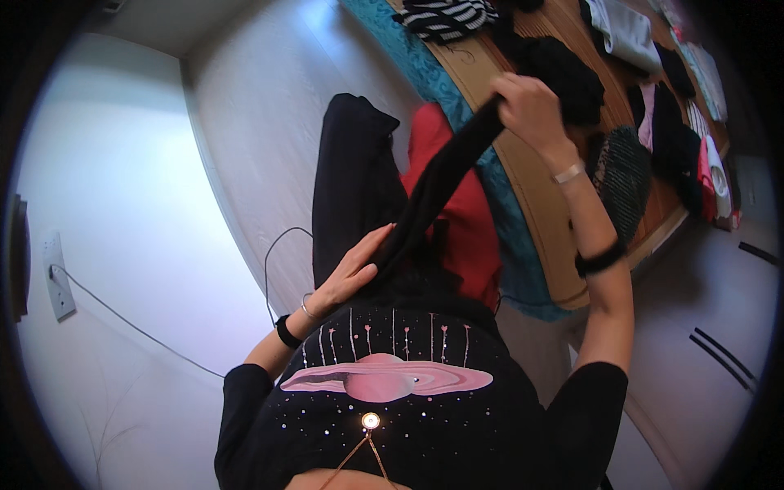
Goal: Folding various items of clothing on a bed.
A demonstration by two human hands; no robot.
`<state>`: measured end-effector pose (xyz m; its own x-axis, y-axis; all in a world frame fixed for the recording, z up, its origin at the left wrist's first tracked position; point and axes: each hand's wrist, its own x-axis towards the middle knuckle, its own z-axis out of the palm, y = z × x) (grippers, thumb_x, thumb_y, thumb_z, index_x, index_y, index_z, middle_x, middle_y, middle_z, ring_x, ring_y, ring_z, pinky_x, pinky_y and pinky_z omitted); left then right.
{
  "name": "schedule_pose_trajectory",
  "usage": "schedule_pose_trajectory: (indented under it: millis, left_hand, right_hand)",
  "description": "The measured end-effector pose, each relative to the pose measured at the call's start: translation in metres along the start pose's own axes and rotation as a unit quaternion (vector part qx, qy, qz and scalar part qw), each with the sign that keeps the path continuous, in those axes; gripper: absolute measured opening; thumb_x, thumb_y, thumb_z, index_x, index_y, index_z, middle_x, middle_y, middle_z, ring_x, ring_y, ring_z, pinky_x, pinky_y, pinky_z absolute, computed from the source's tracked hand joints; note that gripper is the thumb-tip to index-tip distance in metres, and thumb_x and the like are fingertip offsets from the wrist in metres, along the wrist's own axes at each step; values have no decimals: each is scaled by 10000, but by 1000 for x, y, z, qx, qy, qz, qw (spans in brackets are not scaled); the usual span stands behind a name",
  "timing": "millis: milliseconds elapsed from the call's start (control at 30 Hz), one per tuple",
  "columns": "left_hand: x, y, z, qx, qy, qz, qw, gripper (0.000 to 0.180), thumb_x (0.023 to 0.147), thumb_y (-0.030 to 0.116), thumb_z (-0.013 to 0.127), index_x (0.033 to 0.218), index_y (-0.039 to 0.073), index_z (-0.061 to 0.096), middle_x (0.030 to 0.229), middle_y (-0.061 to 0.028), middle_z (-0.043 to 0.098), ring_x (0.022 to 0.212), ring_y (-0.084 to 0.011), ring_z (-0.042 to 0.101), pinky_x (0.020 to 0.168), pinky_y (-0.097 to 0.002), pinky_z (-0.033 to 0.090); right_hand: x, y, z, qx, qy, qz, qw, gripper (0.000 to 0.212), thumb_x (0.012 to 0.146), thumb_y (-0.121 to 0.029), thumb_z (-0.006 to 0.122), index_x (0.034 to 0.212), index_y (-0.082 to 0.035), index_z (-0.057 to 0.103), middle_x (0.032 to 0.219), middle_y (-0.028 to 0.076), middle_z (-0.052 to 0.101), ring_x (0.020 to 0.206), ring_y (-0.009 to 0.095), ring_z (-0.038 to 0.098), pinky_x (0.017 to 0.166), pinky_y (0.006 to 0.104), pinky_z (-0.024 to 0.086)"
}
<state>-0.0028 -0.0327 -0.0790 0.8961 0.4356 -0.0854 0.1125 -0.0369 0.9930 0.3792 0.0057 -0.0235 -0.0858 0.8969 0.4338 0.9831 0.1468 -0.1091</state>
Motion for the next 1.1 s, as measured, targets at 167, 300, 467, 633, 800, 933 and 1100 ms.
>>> schedule_pose_trajectory:
  millis: [167,300,467,633,800,933,1100]
  left_hand:
    - [-34,11,6,-254,48,-56,964,909,816,537,544,1418,-44,188,1460,-150,271,1358,-199,236,1107,-304,149]
    - [-42,8,10,-310,89,-82,943,868,801,274,660,1432,-22,143,1464,-135,260,1353,-187,242,1106,-299,164]
    - [-52,1,7,-323,126,-95,933,869,780,63,674,1442,13,114,1459,-124,261,1347,-184,249,1105,-307,173]
    - [-51,-7,4,-369,129,-90,916,789,783,51,650,1428,46,197,1314,-93,436,1245,-175,397,1050,-303,295]
    - [-52,-20,-12,-359,162,-105,913,590,789,16,609,1333,41,379,1142,-67,550,1005,-132,556,879,-246,437]
    - [-65,-52,-17,-39,415,-119,901,497,826,116,622,1271,22,422,1113,-76,568,968,-181,580,878,-289,448]
    - [-102,-70,-16,-181,366,-324,854,629,798,227,705,1272,-34,385,1102,-111,559,978,-165,559,833,-262,462]
  right_hand:
    - [127,-61,75,-21,-152,-47,987,167,668,-117,545,811,-111,631,772,130,656,760,289,655,759,421,497]
    - [151,-102,157,-73,-79,-100,989,173,758,-101,508,867,-136,637,963,63,630,995,239,588,987,500,345]
    - [90,-139,186,56,-187,-125,973,177,804,-121,475,819,-132,651,837,83,634,850,263,611,769,418,459]
    - [-41,-177,123,452,-204,-146,856,331,868,-261,536,1092,-27,607,1146,164,589,1079,328,541,919,436,424]
    - [-85,-177,84,515,-384,-108,758,759,871,-431,506,1440,-48,181,1501,172,145,1404,270,99,1132,417,91]
    - [-78,-171,77,543,-408,-114,726,764,859,-416,495,1444,-48,169,1502,169,151,1405,269,86,1137,416,56]
    - [-80,-160,95,571,-417,-148,691,837,762,-359,538,1445,-47,169,1503,165,155,1406,271,90,1139,418,59]
